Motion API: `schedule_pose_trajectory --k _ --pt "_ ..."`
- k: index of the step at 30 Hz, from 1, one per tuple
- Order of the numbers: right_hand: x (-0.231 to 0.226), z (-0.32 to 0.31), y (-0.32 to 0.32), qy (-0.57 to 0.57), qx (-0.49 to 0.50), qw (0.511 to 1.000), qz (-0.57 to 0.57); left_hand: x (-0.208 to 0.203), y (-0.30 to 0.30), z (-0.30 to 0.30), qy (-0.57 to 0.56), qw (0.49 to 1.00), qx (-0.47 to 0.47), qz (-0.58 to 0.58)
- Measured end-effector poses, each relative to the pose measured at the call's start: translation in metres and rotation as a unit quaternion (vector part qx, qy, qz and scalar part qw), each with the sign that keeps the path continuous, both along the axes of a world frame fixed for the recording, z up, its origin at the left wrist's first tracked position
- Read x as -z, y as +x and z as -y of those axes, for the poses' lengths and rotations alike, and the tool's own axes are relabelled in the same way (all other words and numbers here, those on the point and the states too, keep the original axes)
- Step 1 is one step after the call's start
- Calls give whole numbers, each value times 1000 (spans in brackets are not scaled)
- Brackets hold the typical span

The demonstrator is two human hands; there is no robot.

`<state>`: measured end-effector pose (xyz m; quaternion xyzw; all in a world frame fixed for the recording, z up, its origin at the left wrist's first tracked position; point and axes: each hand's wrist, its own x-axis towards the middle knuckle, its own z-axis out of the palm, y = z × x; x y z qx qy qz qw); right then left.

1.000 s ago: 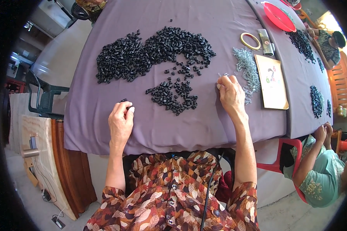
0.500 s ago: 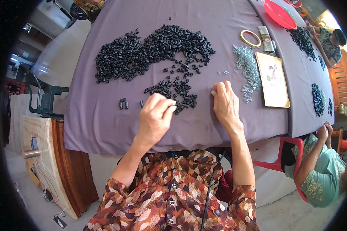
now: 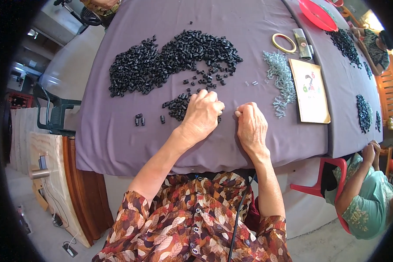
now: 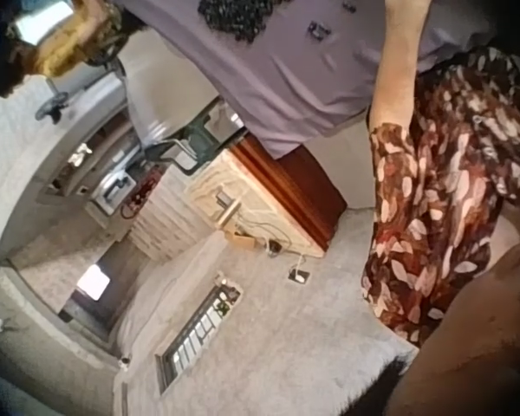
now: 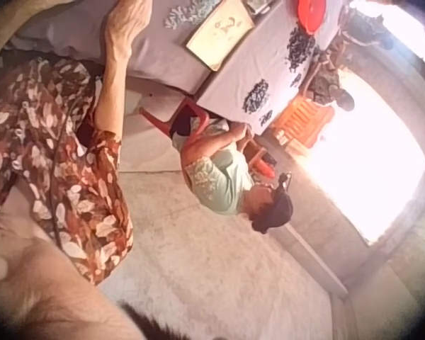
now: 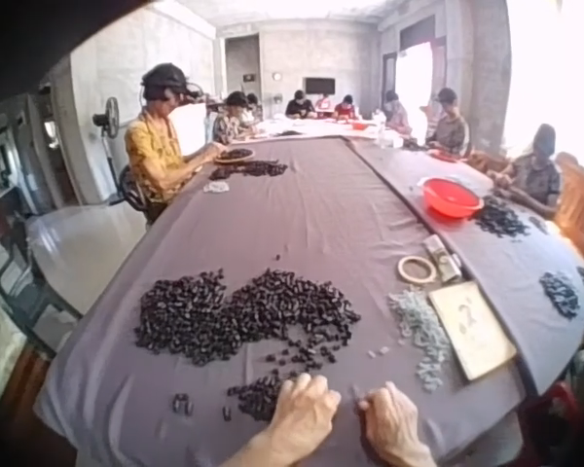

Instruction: The person assembles plastic cord locks by picking up outer housings and internal pieces from piles on the table, inserting the components together by hand, and placing the assembled stoppers onto the table.

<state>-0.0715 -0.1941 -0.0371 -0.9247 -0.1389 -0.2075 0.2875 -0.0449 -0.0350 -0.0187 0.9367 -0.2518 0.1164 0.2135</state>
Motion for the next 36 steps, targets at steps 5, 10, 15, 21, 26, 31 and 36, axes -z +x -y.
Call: schedule_pose_trajectory --k 5,10,15,21,26,31,36 --pt "-2 3 -2 14 12 999 -28 -12 2 12 47 998 -4 -37" --pt "-2 4 -2 30 -12 999 -10 -8 3 16 40 997 -6 -65" --pt "-2 6 -1 41 -20 999 8 -5 0 16 31 998 7 -56" --pt "-6 6 -3 92 -34 995 -1 -6 -8 14 -39 999 2 -35" --pt "-3 4 -5 235 -40 970 -53 -7 -28 8 -312 946 8 -89" --pt "-1 -5 -12 373 -58 919 -109 -3 -45 -1 -536 786 -25 -308" --pt "-13 -17 -19 359 -93 922 -112 3 -48 -8 -585 737 -50 -336"
